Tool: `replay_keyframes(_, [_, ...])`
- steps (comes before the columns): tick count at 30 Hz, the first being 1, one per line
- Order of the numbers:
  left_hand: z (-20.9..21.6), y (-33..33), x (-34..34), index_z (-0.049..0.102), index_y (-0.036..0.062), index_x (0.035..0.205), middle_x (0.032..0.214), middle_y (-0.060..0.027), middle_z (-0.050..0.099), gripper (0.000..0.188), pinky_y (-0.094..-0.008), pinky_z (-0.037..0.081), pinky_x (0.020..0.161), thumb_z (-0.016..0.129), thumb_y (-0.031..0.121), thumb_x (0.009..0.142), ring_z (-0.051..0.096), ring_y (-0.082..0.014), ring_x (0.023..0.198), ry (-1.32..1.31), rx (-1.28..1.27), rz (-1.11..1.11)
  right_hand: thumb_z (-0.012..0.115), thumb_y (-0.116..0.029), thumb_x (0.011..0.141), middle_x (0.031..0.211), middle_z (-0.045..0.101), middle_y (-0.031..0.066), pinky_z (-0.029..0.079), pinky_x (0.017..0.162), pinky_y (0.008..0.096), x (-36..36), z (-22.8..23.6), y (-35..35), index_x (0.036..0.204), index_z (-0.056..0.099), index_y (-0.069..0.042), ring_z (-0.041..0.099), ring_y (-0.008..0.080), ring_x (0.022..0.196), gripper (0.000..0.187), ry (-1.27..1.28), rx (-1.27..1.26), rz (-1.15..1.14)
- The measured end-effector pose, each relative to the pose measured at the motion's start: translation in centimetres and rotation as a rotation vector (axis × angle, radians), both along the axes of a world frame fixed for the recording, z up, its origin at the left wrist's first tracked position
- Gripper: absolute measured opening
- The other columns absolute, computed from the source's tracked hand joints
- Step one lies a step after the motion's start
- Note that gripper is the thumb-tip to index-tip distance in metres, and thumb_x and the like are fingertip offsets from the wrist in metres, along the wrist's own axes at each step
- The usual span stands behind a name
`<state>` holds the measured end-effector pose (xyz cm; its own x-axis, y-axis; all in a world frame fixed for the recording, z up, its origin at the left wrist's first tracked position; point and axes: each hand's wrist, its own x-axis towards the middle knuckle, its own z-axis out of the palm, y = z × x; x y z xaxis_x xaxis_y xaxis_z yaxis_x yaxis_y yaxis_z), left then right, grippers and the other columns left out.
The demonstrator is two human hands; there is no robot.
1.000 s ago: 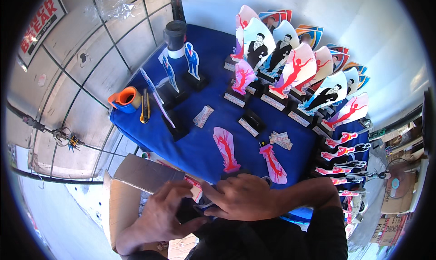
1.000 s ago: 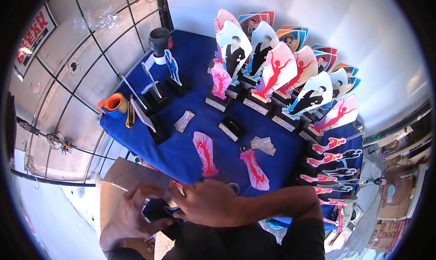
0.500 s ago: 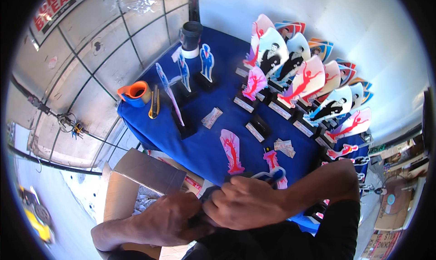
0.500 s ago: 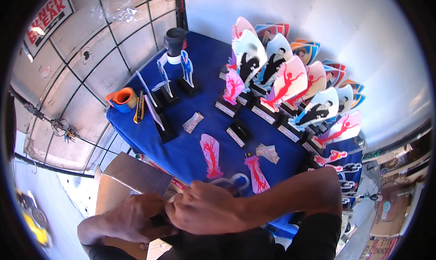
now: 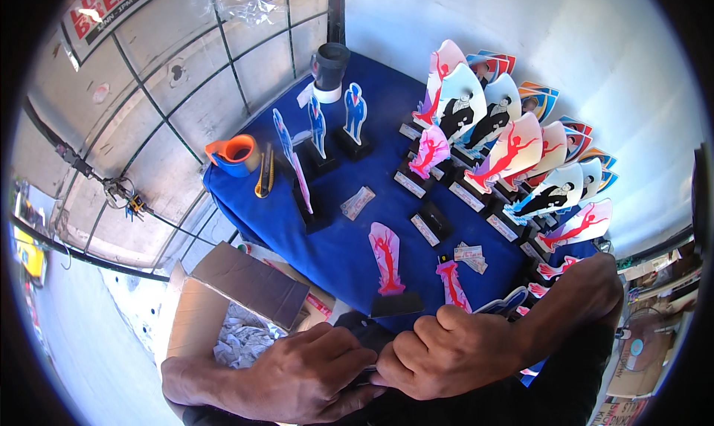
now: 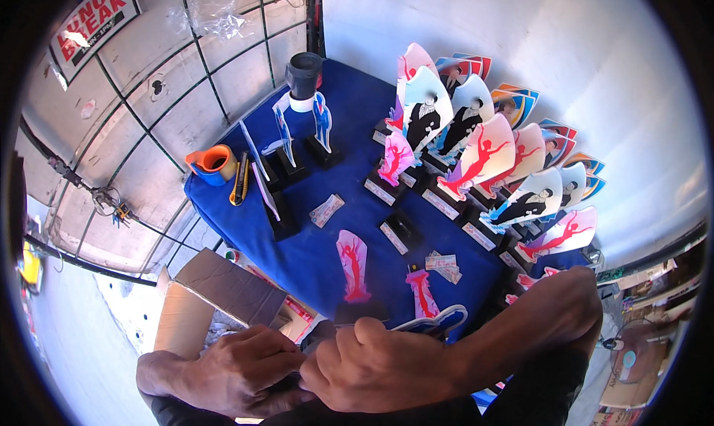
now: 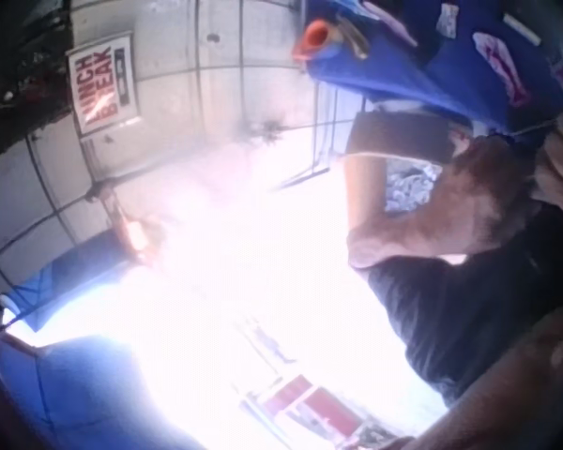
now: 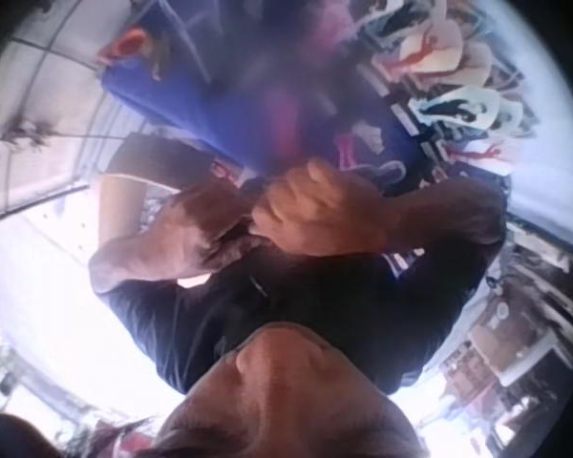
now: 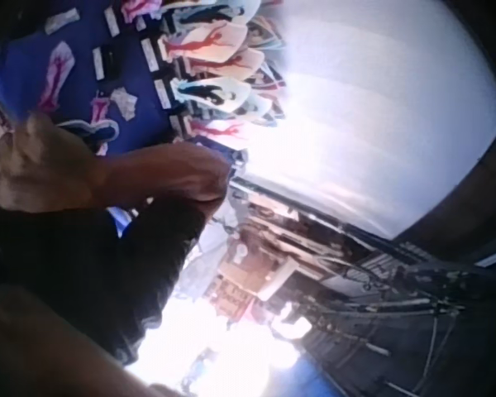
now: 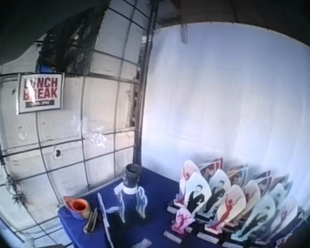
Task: The person assembles small paper cutouts by attaching printed labels to their bases using a handheld stapler. They handle multiple cutouts one at a time, place labels on the bases, staple them, and set the finished items on a blue table.
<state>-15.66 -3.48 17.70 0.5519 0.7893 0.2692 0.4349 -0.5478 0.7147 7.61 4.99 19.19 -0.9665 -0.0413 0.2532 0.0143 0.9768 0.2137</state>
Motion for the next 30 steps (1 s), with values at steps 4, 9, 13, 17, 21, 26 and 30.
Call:
replay_keyframes(4, [0.1,0.6,0.4,0.066,-0.0015,0.123,0.096,-0.0162,0.066,0.042,-0.0433,0.057,0.077,0.074,0.022,0.089,0.068,-0.0344,0.088,0.029,0.012,0.020,0.063,-0.030,0.089,0.056,0.034,-0.0058,0.018,0.052,0.0293,0.2,0.0,0.4,0.066,0.043,-0.017,0.034,0.0064,0.050,0.033,0.001,-0.009,-0.005])
replay_keyframes(9, [1.4,3.2,0.2,0.068,-0.0035,0.111,0.097,-0.0141,0.069,0.050,-0.0449,0.056,0.078,0.083,0.036,0.084,0.070,-0.0300,0.087,0.228,0.068,0.132,0.064,-0.042,0.096,0.056,0.038,-0.0002,0.032,0.049,0.0363,-0.3,1.1,2.6,0.069,0.050,-0.013,0.047,0.0157,0.051,0.042,-0.050,-0.128,-0.152])
replay_keyframes(13, [1.4,3.2,1.6,0.064,0.0107,0.130,0.126,-0.0092,0.064,0.052,-0.0513,0.056,0.090,0.078,0.034,0.085,0.067,-0.0274,0.112,0.389,0.650,0.108,0.053,-0.035,0.102,0.063,0.059,0.0131,0.050,0.058,0.0514,0.3,1.8,6.8,0.082,0.056,-0.003,0.070,0.0320,0.068,0.038,-0.361,-0.683,-0.395])
replay_keyframes(17, [0.8,2.2,2.9,0.069,0.0084,0.118,0.106,-0.0086,0.065,0.035,-0.0406,0.059,0.078,0.071,0.023,0.087,0.068,-0.0285,0.096,0.487,0.882,-0.080,0.059,-0.043,0.102,0.076,0.068,0.0168,0.050,0.064,0.0486,1.0,1.5,8.5,0.125,0.047,-0.004,0.069,0.0402,0.072,0.047,-0.654,-1.159,-0.347])
replay_keyframes(21, [2.1,1.6,3.2,0.070,0.0077,0.109,0.111,-0.0085,0.061,0.028,-0.0358,0.059,0.068,0.065,0.023,0.086,0.066,-0.0231,0.091,0.590,0.773,-0.049,0.058,-0.039,0.101,0.097,0.070,0.0227,0.053,0.074,0.0449,0.4,2.2,8.5,0.127,0.054,-0.003,0.071,0.0394,0.087,0.045,-0.739,-1.274,-0.209])
replay_keyframes(26, [2.2,2.5,4.2,0.070,0.0058,0.101,0.111,-0.0118,0.059,0.022,-0.0334,0.058,0.058,0.060,0.021,0.088,0.065,-0.0207,0.082,0.232,0.778,0.008,0.067,-0.032,0.096,0.089,0.072,0.0172,0.055,0.073,0.0435,1.3,3.5,7.0,0.116,0.065,-0.007,0.072,0.0365,0.084,0.032,-0.542,-1.220,-0.100])
replay_keyframes(30, [1.3,2.1,4.5,0.070,0.0062,0.098,0.111,-0.0146,0.060,0.020,-0.0330,0.058,0.059,0.059,0.021,0.089,0.066,-0.0227,0.082,0.516,0.763,0.074,0.076,-0.014,0.084,0.088,0.074,0.0148,0.057,0.075,0.0399,2.3,2.7,4.9,0.099,0.074,-0.005,0.073,0.0349,0.086,0.018,-0.367,-0.932,-0.377])
